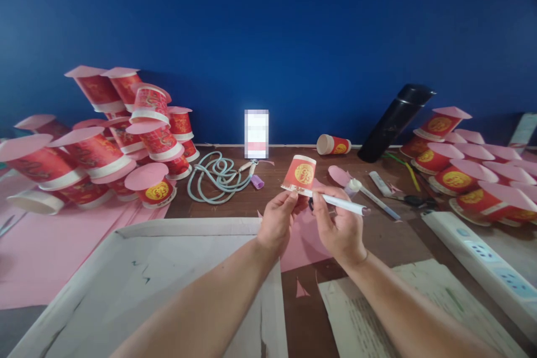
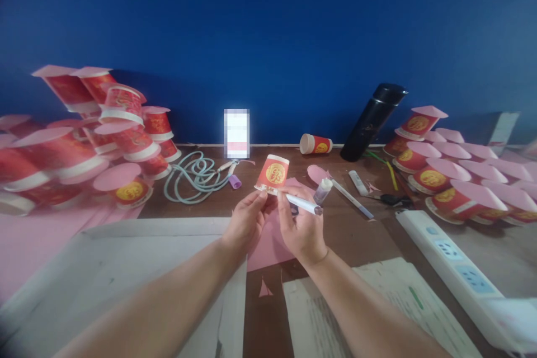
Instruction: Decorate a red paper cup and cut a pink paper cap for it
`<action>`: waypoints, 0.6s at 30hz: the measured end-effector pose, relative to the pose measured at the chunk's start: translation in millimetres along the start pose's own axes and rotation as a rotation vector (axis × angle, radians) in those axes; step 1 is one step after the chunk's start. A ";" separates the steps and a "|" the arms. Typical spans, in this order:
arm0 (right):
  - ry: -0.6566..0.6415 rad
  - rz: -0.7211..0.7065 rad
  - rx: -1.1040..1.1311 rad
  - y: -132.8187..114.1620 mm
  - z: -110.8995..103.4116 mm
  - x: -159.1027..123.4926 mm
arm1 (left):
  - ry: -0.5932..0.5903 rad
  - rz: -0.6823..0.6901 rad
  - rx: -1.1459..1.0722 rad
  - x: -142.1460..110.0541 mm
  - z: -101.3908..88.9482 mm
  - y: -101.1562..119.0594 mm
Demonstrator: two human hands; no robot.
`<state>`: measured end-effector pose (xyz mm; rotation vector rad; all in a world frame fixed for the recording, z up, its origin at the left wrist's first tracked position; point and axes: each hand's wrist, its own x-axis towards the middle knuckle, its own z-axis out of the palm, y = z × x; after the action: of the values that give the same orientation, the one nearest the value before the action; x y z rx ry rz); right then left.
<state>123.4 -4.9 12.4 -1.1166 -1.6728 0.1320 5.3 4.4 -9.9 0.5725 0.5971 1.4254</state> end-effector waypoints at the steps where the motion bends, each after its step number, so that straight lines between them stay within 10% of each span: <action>1: -0.003 -0.001 0.006 0.5 0.2 -0.2 | -0.001 0.000 -0.002 0.0 0.3 0.2; 18: 0.003 -0.020 0.006 -3.5 -0.9 0.0 | 0.030 -0.025 -0.012 -1.6 4.1 4.1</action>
<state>122.0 -7.2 14.8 -1.0949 -1.6797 0.1228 5.0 3.0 -4.1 0.5337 0.6167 1.4154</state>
